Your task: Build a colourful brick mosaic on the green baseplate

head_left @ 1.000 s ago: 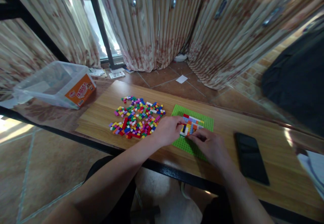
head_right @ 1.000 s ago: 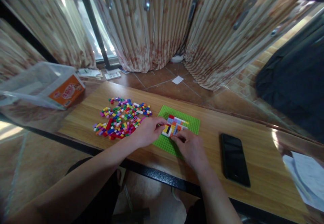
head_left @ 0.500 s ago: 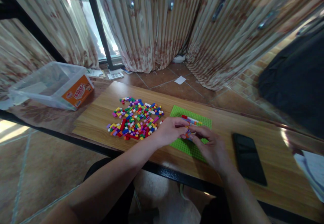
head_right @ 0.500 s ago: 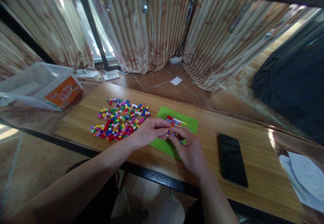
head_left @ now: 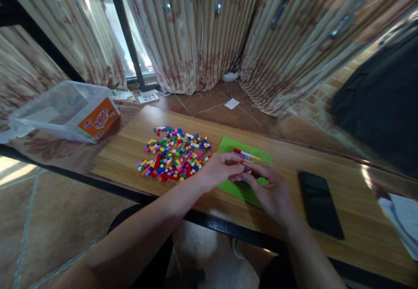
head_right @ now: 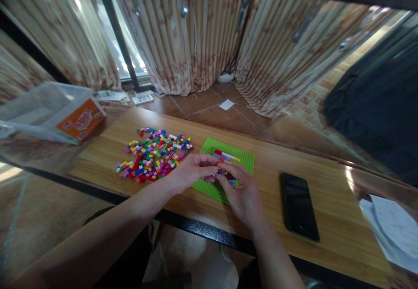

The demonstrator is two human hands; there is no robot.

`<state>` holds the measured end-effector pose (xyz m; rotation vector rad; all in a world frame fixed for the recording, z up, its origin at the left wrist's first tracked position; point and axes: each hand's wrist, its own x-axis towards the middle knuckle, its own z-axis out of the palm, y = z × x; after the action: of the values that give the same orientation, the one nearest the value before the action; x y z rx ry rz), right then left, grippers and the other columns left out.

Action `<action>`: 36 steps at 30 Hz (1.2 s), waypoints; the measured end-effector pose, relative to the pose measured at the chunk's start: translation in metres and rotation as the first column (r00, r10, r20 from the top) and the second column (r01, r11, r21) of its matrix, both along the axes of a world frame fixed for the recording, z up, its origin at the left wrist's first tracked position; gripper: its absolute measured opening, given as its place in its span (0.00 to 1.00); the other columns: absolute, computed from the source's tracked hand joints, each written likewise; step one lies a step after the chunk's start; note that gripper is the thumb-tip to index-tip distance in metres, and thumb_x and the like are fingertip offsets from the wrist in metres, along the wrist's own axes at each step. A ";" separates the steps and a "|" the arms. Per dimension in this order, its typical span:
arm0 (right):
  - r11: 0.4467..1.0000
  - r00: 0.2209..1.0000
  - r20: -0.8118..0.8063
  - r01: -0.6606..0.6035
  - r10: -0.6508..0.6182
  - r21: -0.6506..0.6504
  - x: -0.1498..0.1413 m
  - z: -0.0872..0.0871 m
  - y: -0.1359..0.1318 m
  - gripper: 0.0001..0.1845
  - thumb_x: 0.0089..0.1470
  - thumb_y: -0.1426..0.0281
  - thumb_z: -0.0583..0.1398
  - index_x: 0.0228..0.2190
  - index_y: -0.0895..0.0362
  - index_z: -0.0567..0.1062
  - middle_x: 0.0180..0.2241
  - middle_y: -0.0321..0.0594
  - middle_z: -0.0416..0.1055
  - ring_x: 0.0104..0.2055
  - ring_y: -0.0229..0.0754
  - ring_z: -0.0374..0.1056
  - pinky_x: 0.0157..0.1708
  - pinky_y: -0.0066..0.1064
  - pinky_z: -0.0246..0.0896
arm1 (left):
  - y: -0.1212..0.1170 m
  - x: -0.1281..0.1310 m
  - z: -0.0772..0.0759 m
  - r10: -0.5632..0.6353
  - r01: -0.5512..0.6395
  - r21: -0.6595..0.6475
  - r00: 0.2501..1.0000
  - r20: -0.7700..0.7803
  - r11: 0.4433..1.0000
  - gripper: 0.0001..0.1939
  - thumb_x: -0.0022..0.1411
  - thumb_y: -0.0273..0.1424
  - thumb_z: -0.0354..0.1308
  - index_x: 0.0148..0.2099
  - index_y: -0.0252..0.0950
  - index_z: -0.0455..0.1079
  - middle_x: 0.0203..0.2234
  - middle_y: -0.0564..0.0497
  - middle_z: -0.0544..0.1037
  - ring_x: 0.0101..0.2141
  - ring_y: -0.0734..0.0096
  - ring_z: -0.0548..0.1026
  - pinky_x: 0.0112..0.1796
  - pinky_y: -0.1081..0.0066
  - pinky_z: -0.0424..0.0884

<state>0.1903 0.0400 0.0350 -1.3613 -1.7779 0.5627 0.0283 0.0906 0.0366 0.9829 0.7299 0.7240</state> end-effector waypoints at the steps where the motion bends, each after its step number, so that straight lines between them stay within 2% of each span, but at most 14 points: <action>1: 1.000 1.000 -0.016 -0.014 0.013 -0.017 0.000 0.000 0.000 0.11 0.56 0.64 0.61 0.42 0.50 0.77 0.41 0.39 0.75 0.38 0.39 0.70 0.40 0.34 0.67 | 0.000 -0.001 -0.001 -0.014 0.014 0.018 1.000 0.004 1.000 0.10 0.56 0.26 0.61 0.41 0.28 0.74 0.26 0.51 0.76 0.23 0.82 0.70 0.28 0.77 0.65; 4: 0.991 0.995 -0.064 -0.087 0.081 -0.103 0.005 0.002 0.000 0.13 0.54 0.63 0.62 0.43 0.49 0.77 0.44 0.39 0.74 0.41 0.41 0.70 0.43 0.36 0.66 | 0.002 -0.004 -0.001 -0.078 0.078 0.044 0.997 0.003 0.996 0.12 0.55 0.25 0.61 0.43 0.29 0.73 0.26 0.52 0.76 0.23 0.81 0.71 0.28 0.77 0.66; 8: 0.952 0.969 -0.163 -0.219 0.186 -0.212 0.014 0.004 -0.001 0.14 0.55 0.64 0.61 0.44 0.48 0.77 0.44 0.38 0.74 0.45 0.42 0.70 0.46 0.37 0.65 | 0.005 -0.013 0.002 -0.194 0.196 0.036 0.980 -0.042 0.980 0.19 0.55 0.24 0.61 0.51 0.30 0.69 0.28 0.51 0.77 0.25 0.79 0.73 0.30 0.75 0.68; 10: 0.943 0.958 -0.205 -0.244 0.198 -0.226 0.016 0.005 -0.001 0.12 0.56 0.65 0.61 0.43 0.48 0.78 0.42 0.38 0.75 0.46 0.42 0.69 0.47 0.37 0.65 | 0.006 -0.016 0.005 -0.249 0.251 0.031 0.967 -0.061 0.967 0.22 0.56 0.24 0.61 0.54 0.30 0.67 0.29 0.50 0.78 0.26 0.79 0.74 0.31 0.74 0.69; 14: 0.938 0.934 -0.305 -0.261 0.186 -0.226 0.013 0.008 0.000 0.07 0.55 0.65 0.62 0.35 0.49 0.80 0.35 0.36 0.76 0.41 0.40 0.70 0.44 0.35 0.65 | 0.005 -0.019 0.009 -0.324 0.325 0.038 0.946 -0.026 0.945 0.23 0.56 0.26 0.62 0.54 0.31 0.66 0.29 0.49 0.77 0.29 0.75 0.75 0.32 0.72 0.71; 17: 0.932 0.911 -0.366 -0.285 0.191 -0.224 0.011 0.010 0.001 0.05 0.55 0.65 0.62 0.32 0.50 0.79 0.31 0.35 0.74 0.38 0.39 0.69 0.42 0.33 0.65 | 0.004 -0.020 0.012 -0.331 0.330 0.019 0.944 0.015 0.944 0.25 0.56 0.28 0.64 0.56 0.32 0.66 0.29 0.49 0.78 0.29 0.74 0.76 0.33 0.71 0.72; 21: 0.922 0.908 -0.369 -0.301 0.199 -0.245 0.009 0.012 0.001 0.06 0.56 0.65 0.60 0.32 0.51 0.78 0.30 0.34 0.71 0.34 0.36 0.67 0.39 0.31 0.63 | 0.003 -0.019 0.011 -0.314 0.315 -0.013 0.949 0.031 0.949 0.28 0.54 0.31 0.66 0.57 0.32 0.65 0.29 0.48 0.78 0.28 0.74 0.76 0.34 0.70 0.72; 28: 0.958 0.943 -0.323 -0.165 0.082 -0.237 0.011 0.009 0.002 0.09 0.55 0.63 0.60 0.30 0.54 0.78 0.29 0.36 0.71 0.32 0.37 0.66 0.35 0.31 0.62 | 0.004 -0.013 0.007 -0.256 0.259 -0.020 0.964 0.077 0.966 0.27 0.54 0.29 0.66 0.56 0.32 0.66 0.30 0.48 0.79 0.28 0.75 0.76 0.34 0.70 0.72; 32: 0.962 0.945 -0.319 -0.150 0.072 -0.226 0.014 0.012 0.001 0.10 0.55 0.62 0.61 0.37 0.52 0.79 0.34 0.38 0.74 0.37 0.40 0.69 0.39 0.34 0.65 | 0.006 -0.012 0.008 -0.234 0.236 -0.013 0.968 0.095 0.972 0.27 0.54 0.27 0.66 0.55 0.31 0.66 0.32 0.46 0.79 0.29 0.75 0.76 0.34 0.71 0.71; 36: 0.941 0.922 -0.373 -0.216 0.108 -0.260 0.015 0.014 0.000 0.11 0.54 0.62 0.62 0.40 0.48 0.80 0.40 0.38 0.76 0.42 0.42 0.70 0.45 0.38 0.66 | 0.007 -0.013 0.011 -0.229 0.232 -0.018 0.969 0.097 0.973 0.27 0.53 0.27 0.66 0.55 0.31 0.66 0.32 0.47 0.79 0.28 0.76 0.76 0.33 0.72 0.71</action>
<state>0.2054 0.0403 0.0489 -1.2135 -1.5583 1.1332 0.0155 0.0974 0.0481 0.9810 0.5315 0.5509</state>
